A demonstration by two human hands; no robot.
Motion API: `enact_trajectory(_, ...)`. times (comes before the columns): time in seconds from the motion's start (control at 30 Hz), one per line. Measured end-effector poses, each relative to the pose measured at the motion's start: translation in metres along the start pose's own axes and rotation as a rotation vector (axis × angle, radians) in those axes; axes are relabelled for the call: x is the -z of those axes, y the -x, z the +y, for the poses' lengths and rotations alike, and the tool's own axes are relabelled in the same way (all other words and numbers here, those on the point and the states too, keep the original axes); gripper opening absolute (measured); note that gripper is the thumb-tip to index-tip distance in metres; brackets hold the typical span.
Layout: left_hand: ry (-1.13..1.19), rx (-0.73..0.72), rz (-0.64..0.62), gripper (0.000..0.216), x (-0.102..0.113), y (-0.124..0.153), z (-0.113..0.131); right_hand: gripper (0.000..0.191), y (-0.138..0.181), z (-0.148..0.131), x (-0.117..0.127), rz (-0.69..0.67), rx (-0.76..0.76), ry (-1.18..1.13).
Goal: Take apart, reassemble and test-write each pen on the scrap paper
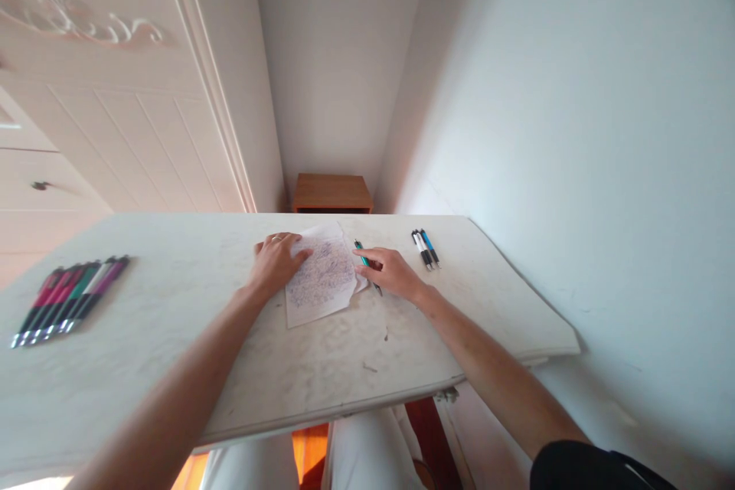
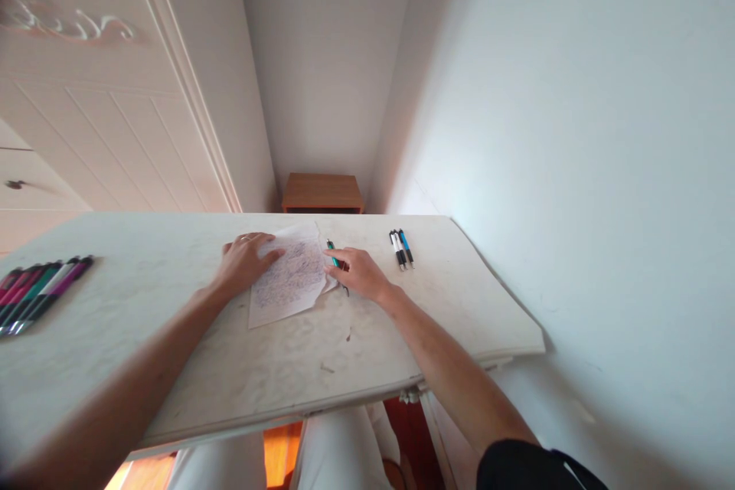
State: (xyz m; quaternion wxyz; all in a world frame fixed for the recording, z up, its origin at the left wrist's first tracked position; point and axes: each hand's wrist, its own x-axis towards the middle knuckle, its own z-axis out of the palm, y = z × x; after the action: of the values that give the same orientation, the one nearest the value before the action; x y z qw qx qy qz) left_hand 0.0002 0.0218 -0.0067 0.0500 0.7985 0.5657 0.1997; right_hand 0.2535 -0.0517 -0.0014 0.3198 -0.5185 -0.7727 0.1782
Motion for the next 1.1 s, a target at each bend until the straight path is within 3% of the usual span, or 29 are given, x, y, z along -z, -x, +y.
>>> enact_trajectory(0.27,-0.049,-0.009,-0.020,0.047,-0.002,0.000,0.000,0.048,-0.004,0.008,0.008,0.104,0.014,-0.021)
enact_trajectory(0.5,-0.080,-0.055,-0.015,0.058,-0.007,0.001,0.000,0.068,-0.010,0.039,0.045,0.429,-0.158,-0.169)
enact_trajectory(0.6,-0.052,-0.163,-0.012,0.060,-0.008,0.004,0.006,0.049,-0.007,0.062,0.069,0.616,-0.290,-0.103)
enact_trajectory(0.7,-0.024,-0.316,-0.016,0.059,-0.010,0.008,0.016,0.025,0.003,0.086,0.090,0.704,-0.433,-0.032)
enact_trajectory(0.8,0.015,-0.431,-0.017,0.056,-0.012,0.012,0.028,0.025,0.016,0.106,0.105,0.683,-0.595,0.035)
enact_trajectory(0.87,0.040,-0.484,-0.047,0.056,-0.012,0.016,0.036,0.023,0.024,0.113,0.111,0.616,-0.649,0.198)
enact_trajectory(0.97,0.086,-0.582,-0.076,0.056,-0.012,0.022,0.046,0.023,0.032,0.114,0.113,0.516,-0.705,0.384)
enact_trajectory(1.1,0.134,-0.702,-0.127,0.057,-0.013,0.029,0.054,0.023,0.034,0.106,0.109,0.433,-0.759,0.424)
